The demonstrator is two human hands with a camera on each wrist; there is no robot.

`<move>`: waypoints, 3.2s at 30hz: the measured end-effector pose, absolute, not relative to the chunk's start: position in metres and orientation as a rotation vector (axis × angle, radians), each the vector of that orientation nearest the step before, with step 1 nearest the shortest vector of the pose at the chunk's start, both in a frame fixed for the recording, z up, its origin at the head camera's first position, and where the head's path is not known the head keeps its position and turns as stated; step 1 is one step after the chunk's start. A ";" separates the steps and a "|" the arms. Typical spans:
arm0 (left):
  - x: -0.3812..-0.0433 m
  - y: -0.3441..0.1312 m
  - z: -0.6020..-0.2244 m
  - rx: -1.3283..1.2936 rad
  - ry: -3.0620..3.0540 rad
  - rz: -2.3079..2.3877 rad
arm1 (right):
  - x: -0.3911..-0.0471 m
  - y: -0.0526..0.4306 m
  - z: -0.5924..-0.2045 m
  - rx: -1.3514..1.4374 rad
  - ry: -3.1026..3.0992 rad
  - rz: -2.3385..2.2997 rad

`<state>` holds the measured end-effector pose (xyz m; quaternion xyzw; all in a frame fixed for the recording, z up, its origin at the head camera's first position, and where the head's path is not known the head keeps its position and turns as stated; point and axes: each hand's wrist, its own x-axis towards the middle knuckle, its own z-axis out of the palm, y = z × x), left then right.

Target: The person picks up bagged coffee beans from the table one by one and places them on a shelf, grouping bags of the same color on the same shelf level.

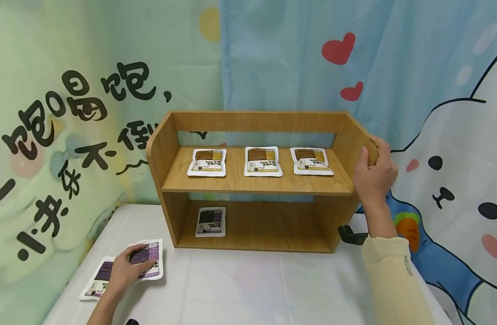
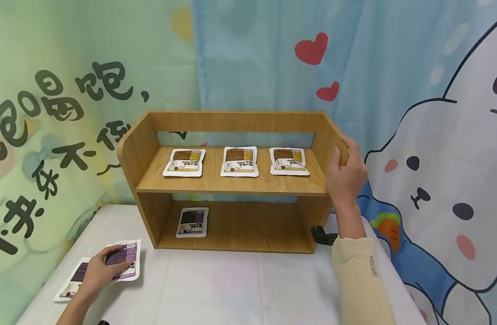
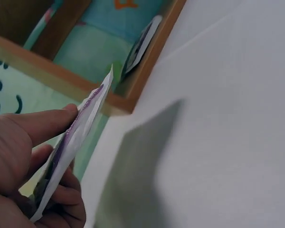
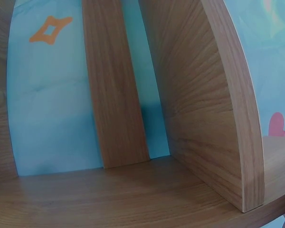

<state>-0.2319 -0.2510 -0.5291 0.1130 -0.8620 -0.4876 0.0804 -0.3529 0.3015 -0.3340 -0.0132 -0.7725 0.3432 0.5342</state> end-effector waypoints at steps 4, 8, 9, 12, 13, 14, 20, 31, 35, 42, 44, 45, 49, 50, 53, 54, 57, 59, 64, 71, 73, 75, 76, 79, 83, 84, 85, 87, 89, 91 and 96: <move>-0.221 -0.236 -0.539 0.305 -2.547 -1.439 | -0.351 0.303 -0.336 -0.041 -1.850 0.818; -0.218 -0.218 -0.548 0.219 -2.518 -1.428 | -0.350 0.305 -0.335 -0.047 -1.840 0.818; -0.218 -0.214 -0.550 0.203 -2.514 -1.426 | -0.350 0.306 -0.335 -0.047 -1.839 0.819; -0.222 -0.200 -0.556 0.182 -2.507 -1.466 | -0.350 0.307 -0.334 -0.036 -1.829 0.820; -0.225 -0.195 -0.557 0.175 -2.504 -1.480 | -0.350 0.307 -0.334 -0.035 -1.829 0.819; -0.227 -0.189 -0.559 0.165 -2.504 -1.495 | -0.350 0.307 -0.335 -0.035 -1.829 0.818; -0.241 -0.148 -0.561 0.075 -2.502 -1.587 | -0.351 0.304 -0.336 -0.033 -1.830 0.823; -0.270 -0.082 -0.558 -0.149 -2.466 -1.679 | -0.353 0.299 -0.333 -0.047 -1.847 0.821; -0.282 -0.062 -0.559 -0.176 -2.446 -1.724 | -0.353 0.300 -0.333 -0.047 -1.853 0.819; -0.307 -0.031 -0.556 -0.217 -2.463 -1.726 | -0.352 0.301 -0.331 -0.038 -1.857 0.829; -0.315 -0.025 -0.554 -0.231 -2.480 -1.710 | -0.353 0.301 -0.330 -0.038 -1.858 0.828; -0.320 -0.022 -0.552 -0.234 -2.484 -1.709 | -0.353 0.301 -0.330 -0.038 -1.856 0.826; -0.338 -0.012 -0.548 -0.237 -2.498 -1.709 | -0.353 0.302 -0.331 -0.038 -1.851 0.824; -0.343 -0.009 -0.548 -0.235 -2.501 -1.712 | -0.354 0.302 -0.331 -0.036 -1.849 0.822; -0.357 -0.001 -0.550 -0.214 -2.517 -1.722 | -0.353 0.303 -0.332 -0.038 -1.852 0.820; -0.361 0.001 -0.551 -0.218 -2.516 -1.728 | -0.353 0.303 -0.332 -0.038 -1.854 0.821; -0.370 0.008 -0.554 -0.224 -2.505 -1.754 | -0.352 0.305 -0.334 -0.043 -1.854 0.824; -0.374 0.011 -0.555 -0.242 -2.473 -1.744 | -0.351 0.305 -0.334 -0.046 -1.855 0.827; -0.380 0.017 -0.548 -0.161 -2.451 -1.765 | -0.349 0.304 -0.335 -0.051 -1.854 0.840; -0.382 0.021 -0.542 -0.089 -2.558 -1.694 | -0.347 0.299 -0.335 -0.042 -1.866 0.850; -0.382 0.020 -0.543 -0.092 -2.584 -1.630 | -0.346 0.298 -0.336 -0.031 -1.871 0.857; -0.382 0.020 -0.544 -0.108 -2.595 -1.575 | -0.346 0.297 -0.336 -0.017 -1.864 0.859; -0.382 0.020 -0.544 -0.118 -2.596 -1.555 | -0.346 0.297 -0.336 -0.012 -1.858 0.859; -0.382 0.023 -0.545 -0.138 -2.603 -1.524 | -0.348 0.298 -0.334 -0.004 -1.845 0.846; -0.383 0.027 -0.545 -0.133 -2.672 -1.471 | -0.347 0.300 -0.333 -0.006 -1.844 0.845; -0.383 0.028 -0.545 -0.134 -2.692 -1.454 | -0.346 0.301 -0.333 -0.007 -1.844 0.847; -0.383 0.028 -0.545 -0.129 -2.719 -1.439 | -0.346 0.301 -0.332 -0.007 -1.844 0.845; -0.383 0.030 -0.544 -0.131 -2.750 -1.421 | -0.345 0.303 -0.332 -0.003 -1.848 0.840; -0.382 0.030 -0.544 -0.129 -2.749 -1.435 | -0.345 0.304 -0.330 0.006 -1.854 0.835; -0.380 0.030 -0.543 -0.114 -2.746 -1.410 | -0.346 0.304 -0.329 0.016 -1.860 0.833; -0.378 0.029 -0.544 -0.080 -2.724 -1.327 | -0.348 0.304 -0.327 0.010 -1.871 0.821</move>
